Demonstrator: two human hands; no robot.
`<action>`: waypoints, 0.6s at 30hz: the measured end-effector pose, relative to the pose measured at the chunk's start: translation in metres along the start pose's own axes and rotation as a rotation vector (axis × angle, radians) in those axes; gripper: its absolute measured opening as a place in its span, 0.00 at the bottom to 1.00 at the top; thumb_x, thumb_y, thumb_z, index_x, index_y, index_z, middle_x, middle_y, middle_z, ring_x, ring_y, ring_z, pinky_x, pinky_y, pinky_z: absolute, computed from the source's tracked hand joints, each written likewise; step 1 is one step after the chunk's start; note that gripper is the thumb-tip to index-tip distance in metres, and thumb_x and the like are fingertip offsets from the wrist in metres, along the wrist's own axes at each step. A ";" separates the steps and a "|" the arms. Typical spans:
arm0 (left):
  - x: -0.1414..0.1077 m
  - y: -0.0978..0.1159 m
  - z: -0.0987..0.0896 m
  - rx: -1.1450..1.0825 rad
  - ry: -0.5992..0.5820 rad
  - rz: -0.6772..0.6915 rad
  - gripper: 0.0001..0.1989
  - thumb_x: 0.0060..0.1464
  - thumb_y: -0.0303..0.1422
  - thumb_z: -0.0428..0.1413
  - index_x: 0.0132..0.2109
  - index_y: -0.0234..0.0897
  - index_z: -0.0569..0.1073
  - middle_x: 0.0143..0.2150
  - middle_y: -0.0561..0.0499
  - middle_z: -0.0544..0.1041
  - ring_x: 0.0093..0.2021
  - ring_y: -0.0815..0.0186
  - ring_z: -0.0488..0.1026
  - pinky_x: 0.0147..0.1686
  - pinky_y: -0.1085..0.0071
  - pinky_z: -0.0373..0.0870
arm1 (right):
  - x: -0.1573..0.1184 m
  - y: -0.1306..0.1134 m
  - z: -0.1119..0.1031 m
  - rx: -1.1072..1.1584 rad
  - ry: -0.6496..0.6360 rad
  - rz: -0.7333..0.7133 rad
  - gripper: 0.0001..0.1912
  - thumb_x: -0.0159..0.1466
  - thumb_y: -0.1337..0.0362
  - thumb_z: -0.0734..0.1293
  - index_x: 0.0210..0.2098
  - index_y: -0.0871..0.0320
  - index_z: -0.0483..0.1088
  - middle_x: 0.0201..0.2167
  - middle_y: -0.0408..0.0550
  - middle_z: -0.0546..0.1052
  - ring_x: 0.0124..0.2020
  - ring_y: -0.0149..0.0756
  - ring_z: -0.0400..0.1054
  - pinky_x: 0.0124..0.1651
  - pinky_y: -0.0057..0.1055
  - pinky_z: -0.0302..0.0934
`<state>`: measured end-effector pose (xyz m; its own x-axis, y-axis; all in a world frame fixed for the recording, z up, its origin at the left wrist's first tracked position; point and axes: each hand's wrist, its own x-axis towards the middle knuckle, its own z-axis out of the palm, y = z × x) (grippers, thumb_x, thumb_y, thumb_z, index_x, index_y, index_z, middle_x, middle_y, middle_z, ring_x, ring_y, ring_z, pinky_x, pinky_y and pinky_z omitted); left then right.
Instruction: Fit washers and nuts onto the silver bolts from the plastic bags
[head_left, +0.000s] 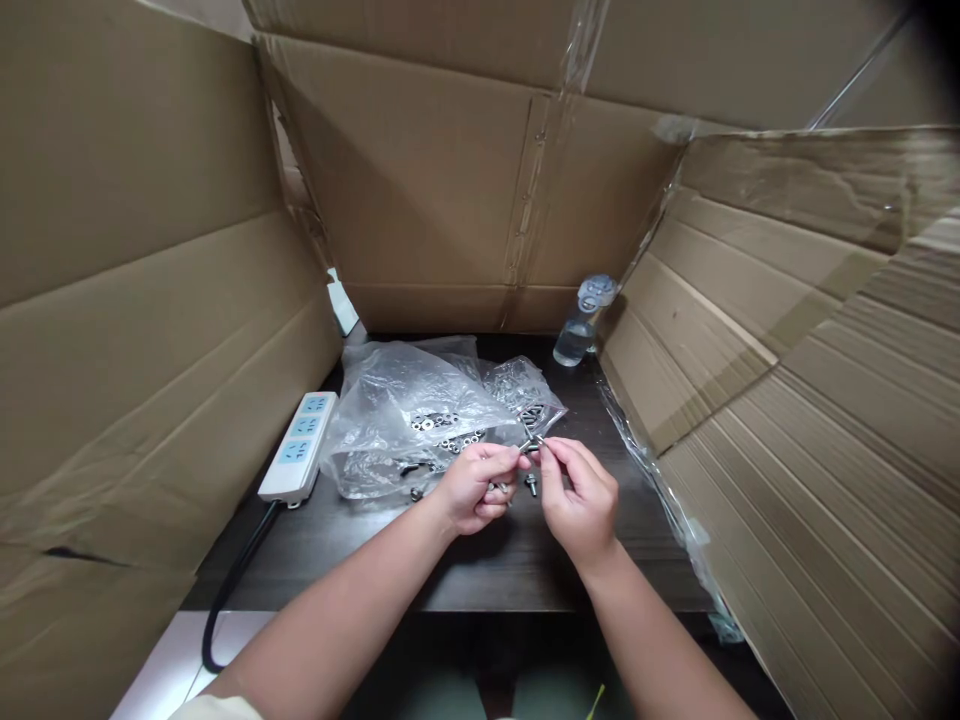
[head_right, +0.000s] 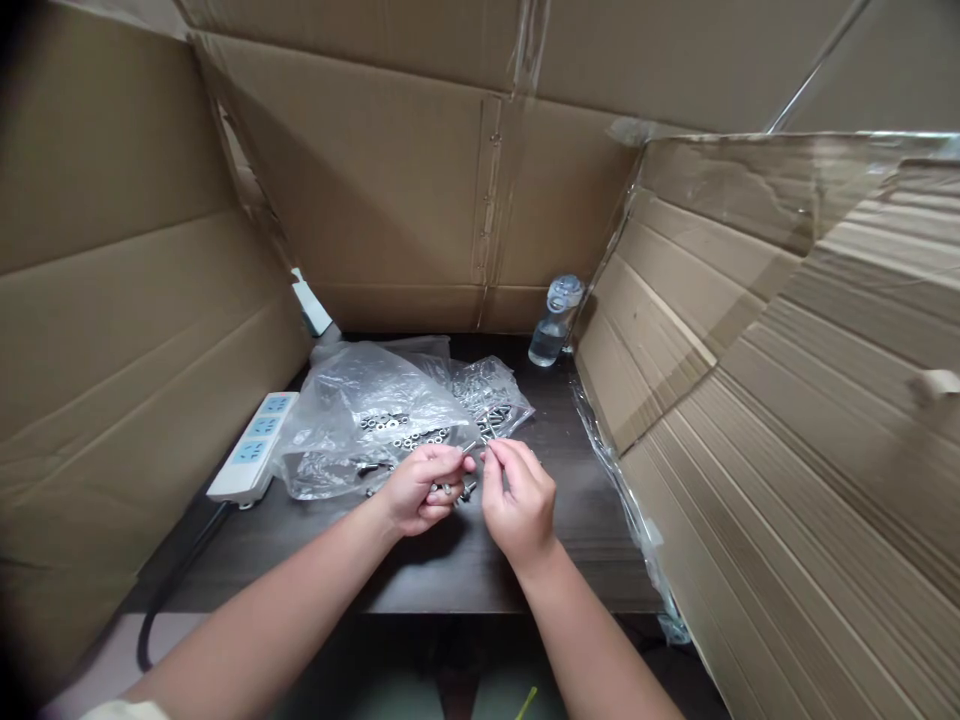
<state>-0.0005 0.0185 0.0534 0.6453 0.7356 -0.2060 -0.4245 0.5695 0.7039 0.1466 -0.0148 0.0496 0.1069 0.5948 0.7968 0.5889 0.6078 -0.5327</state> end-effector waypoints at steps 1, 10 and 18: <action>0.000 0.000 0.000 0.003 -0.003 -0.002 0.12 0.50 0.37 0.60 0.33 0.29 0.74 0.16 0.62 0.53 0.14 0.80 0.47 0.09 0.85 0.40 | 0.000 0.000 0.000 -0.007 -0.007 -0.003 0.11 0.60 0.75 0.63 0.40 0.59 0.73 0.35 0.52 0.76 0.36 0.38 0.72 0.41 0.36 0.70; 0.000 -0.001 0.001 0.017 0.012 0.000 0.13 0.49 0.38 0.61 0.32 0.31 0.73 0.16 0.62 0.53 0.13 0.80 0.48 0.09 0.86 0.40 | 0.002 0.001 0.001 0.001 -0.099 -0.045 0.12 0.61 0.75 0.63 0.41 0.60 0.73 0.37 0.53 0.76 0.39 0.39 0.72 0.43 0.36 0.69; -0.002 0.001 -0.002 -0.025 -0.086 -0.010 0.13 0.51 0.38 0.60 0.33 0.30 0.74 0.15 0.62 0.52 0.13 0.80 0.46 0.09 0.86 0.41 | 0.007 -0.003 -0.011 0.163 -0.124 0.094 0.12 0.60 0.71 0.65 0.43 0.58 0.73 0.39 0.53 0.75 0.39 0.41 0.72 0.41 0.39 0.70</action>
<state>-0.0029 0.0185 0.0535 0.7014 0.6961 -0.1533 -0.4327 0.5867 0.6845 0.1543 -0.0186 0.0600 0.0497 0.7067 0.7057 0.4423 0.6180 -0.6500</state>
